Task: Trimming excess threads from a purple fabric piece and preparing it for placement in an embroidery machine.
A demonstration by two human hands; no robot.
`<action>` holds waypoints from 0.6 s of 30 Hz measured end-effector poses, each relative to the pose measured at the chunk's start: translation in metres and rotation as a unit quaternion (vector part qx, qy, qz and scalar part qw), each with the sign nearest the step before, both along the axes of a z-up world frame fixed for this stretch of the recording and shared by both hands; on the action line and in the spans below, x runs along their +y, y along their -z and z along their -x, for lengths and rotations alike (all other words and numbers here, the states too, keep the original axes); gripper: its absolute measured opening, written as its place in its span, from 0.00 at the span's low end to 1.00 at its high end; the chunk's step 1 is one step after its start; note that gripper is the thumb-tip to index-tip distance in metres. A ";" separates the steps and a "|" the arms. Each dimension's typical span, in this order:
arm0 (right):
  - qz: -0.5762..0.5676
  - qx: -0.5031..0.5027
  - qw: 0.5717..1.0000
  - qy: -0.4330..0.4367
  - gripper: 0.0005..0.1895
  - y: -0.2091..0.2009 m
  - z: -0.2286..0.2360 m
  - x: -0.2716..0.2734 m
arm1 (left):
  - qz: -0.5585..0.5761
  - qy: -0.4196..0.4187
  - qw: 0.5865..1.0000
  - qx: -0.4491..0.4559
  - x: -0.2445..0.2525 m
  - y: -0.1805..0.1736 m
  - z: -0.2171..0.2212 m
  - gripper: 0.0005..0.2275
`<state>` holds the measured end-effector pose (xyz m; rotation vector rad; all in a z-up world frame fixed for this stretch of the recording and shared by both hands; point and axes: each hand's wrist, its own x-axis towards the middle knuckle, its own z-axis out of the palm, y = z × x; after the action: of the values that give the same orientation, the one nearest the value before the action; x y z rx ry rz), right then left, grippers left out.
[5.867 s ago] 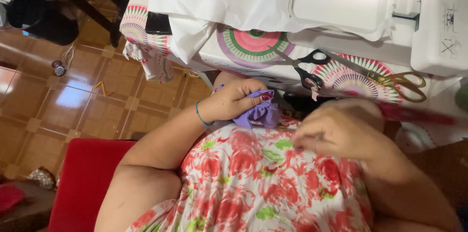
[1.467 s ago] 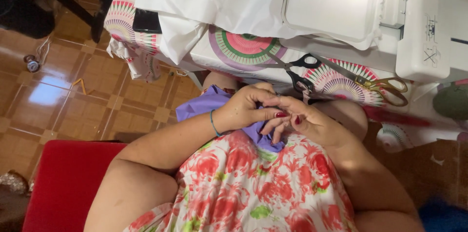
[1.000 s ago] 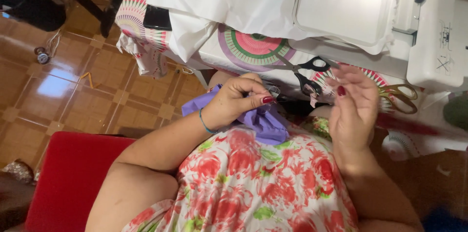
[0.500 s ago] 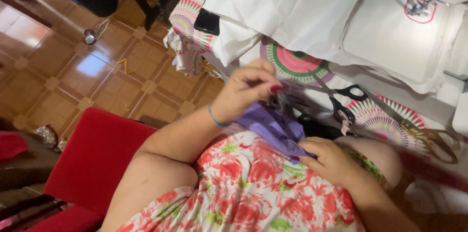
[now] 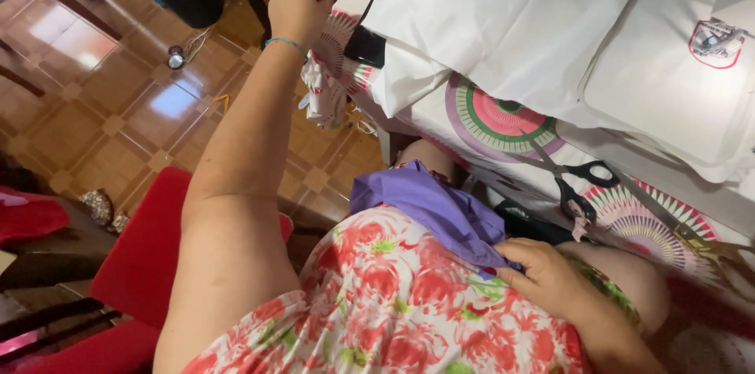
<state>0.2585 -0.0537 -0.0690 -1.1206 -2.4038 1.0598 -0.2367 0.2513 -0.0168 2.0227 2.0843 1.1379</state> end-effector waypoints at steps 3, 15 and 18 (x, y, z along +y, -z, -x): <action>0.005 -0.005 1.000 -0.012 0.12 -0.001 0.002 -0.001 | 0.101 0.007 0.993 0.064 0.005 -0.006 -0.005 0.09; 0.026 -0.024 0.999 0.013 0.14 -0.003 0.000 0.000 | 0.234 -0.052 0.956 0.167 -0.009 -0.022 0.003 0.21; 0.021 -0.018 1.000 -0.002 0.11 -0.005 0.002 0.000 | 0.118 -0.037 0.974 0.192 -0.023 -0.029 -0.005 0.18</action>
<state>0.2563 -0.0538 -0.0641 -1.1574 -2.4226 1.1050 -0.2321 0.2286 0.0123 2.1971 2.3430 0.4965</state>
